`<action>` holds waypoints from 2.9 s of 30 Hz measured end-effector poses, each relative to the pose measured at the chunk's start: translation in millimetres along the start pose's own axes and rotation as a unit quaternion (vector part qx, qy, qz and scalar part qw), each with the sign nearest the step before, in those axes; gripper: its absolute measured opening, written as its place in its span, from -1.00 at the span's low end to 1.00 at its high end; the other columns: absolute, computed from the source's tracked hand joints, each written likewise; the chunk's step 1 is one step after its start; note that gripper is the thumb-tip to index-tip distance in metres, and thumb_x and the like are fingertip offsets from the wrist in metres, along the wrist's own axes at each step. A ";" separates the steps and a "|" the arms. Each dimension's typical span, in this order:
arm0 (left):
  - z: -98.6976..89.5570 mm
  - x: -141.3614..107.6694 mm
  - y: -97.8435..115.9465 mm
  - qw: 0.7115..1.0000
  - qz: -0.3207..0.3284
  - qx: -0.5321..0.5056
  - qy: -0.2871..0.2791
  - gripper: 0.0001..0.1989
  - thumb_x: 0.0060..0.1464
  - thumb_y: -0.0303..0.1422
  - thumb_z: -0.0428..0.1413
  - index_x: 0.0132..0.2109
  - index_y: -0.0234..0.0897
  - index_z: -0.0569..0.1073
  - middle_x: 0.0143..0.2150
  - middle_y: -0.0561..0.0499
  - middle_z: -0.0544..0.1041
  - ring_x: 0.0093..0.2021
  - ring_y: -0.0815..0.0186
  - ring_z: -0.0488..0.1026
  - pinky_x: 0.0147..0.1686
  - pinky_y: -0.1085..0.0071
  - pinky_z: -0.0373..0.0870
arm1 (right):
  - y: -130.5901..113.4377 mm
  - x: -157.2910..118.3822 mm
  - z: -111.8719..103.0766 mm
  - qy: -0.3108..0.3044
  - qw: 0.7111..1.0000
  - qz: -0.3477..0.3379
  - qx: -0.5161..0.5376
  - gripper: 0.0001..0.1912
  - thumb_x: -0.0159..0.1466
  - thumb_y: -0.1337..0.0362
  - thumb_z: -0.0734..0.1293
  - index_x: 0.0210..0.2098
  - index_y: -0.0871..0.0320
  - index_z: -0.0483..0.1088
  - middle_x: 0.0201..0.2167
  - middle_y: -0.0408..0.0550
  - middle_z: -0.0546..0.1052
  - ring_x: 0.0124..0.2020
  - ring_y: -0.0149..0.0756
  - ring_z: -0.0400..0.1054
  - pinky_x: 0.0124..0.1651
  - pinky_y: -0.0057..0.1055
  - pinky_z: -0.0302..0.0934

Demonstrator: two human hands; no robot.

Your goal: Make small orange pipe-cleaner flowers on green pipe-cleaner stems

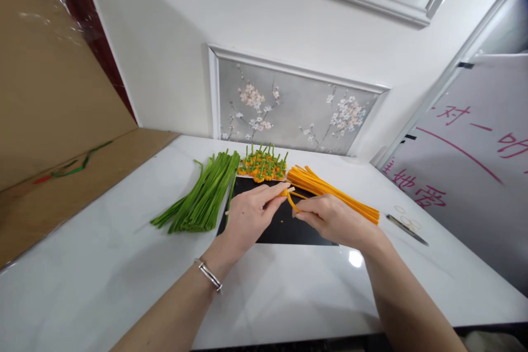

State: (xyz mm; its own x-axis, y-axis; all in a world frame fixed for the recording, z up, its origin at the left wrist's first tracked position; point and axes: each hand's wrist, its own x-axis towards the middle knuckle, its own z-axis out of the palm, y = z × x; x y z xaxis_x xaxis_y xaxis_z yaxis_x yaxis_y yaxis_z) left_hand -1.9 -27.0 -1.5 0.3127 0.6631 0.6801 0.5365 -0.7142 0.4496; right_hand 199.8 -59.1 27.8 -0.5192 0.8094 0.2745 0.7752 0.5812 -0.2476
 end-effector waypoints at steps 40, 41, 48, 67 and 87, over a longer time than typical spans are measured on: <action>4.8 -1.1 0.0 0.999 0.040 -0.014 -0.015 -0.78 0.25 -0.33 0.05 -0.05 -0.20 0.55 -0.33 0.03 0.57 -0.36 0.39 0.47 -0.35 0.48 0.36 | 21.1 3.9 5.3 -0.042 0.992 0.042 0.108 -0.69 0.33 0.22 0.25 -0.53 0.13 0.40 -0.67 -0.25 0.35 -0.62 -0.47 0.18 -0.51 -0.49 0.04; 3.8 -0.9 1.0 0.999 0.035 -0.009 -0.020 -0.78 0.25 -0.33 0.04 -0.06 -0.19 0.55 -0.34 0.04 0.57 -0.37 0.39 0.46 -0.36 0.49 0.34 | 20.9 2.5 4.2 -0.055 0.991 0.042 0.112 -0.69 0.33 0.23 0.25 -0.53 0.13 0.39 -0.68 -0.25 0.35 -0.63 -0.48 0.18 -0.53 -0.50 0.04; -0.9 0.4 4.9 0.998 0.020 0.034 -0.054 -0.81 0.25 -0.33 0.03 -0.19 -0.17 0.55 -0.43 0.08 0.47 -0.43 0.40 0.39 -0.44 0.49 0.22 | 10.9 10.0 2.7 0.091 0.991 0.021 0.092 -0.82 0.36 0.20 0.22 -0.31 0.09 0.41 -0.37 -0.12 0.51 -0.33 -0.33 0.38 -0.25 -0.39 0.22; -0.2 6.3 2.8 0.989 0.042 -0.138 -0.035 -0.92 0.08 -0.46 0.13 -0.31 -0.28 0.54 -0.20 -0.06 0.52 -0.25 0.33 0.48 -0.24 0.44 0.43 | 4.4 14.7 16.3 0.140 0.983 -0.033 0.113 -0.75 0.36 0.25 0.21 -0.41 0.12 0.40 -0.46 -0.12 0.46 -0.39 -0.33 0.33 -0.30 -0.40 0.20; 1.5 5.5 -12.0 0.998 -0.007 -0.066 -0.022 -0.86 0.21 -0.39 0.08 -0.24 -0.25 0.55 -0.31 0.06 0.61 -0.33 0.34 0.53 -0.33 0.49 0.39 | 5.8 8.3 13.4 -0.008 0.998 0.018 0.067 -0.70 0.36 0.32 0.19 -0.51 0.14 0.31 -0.56 -0.18 0.42 -0.51 -0.43 0.29 -0.40 -0.49 0.12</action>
State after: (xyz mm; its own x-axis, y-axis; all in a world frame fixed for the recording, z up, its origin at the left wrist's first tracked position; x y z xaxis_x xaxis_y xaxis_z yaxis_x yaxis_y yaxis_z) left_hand -5.4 -14.4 -4.0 0.3416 0.6800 0.6487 0.4343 -0.7264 0.5327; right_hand 195.2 -47.8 16.1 -0.4975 0.8309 0.2491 0.7392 0.5563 -0.3795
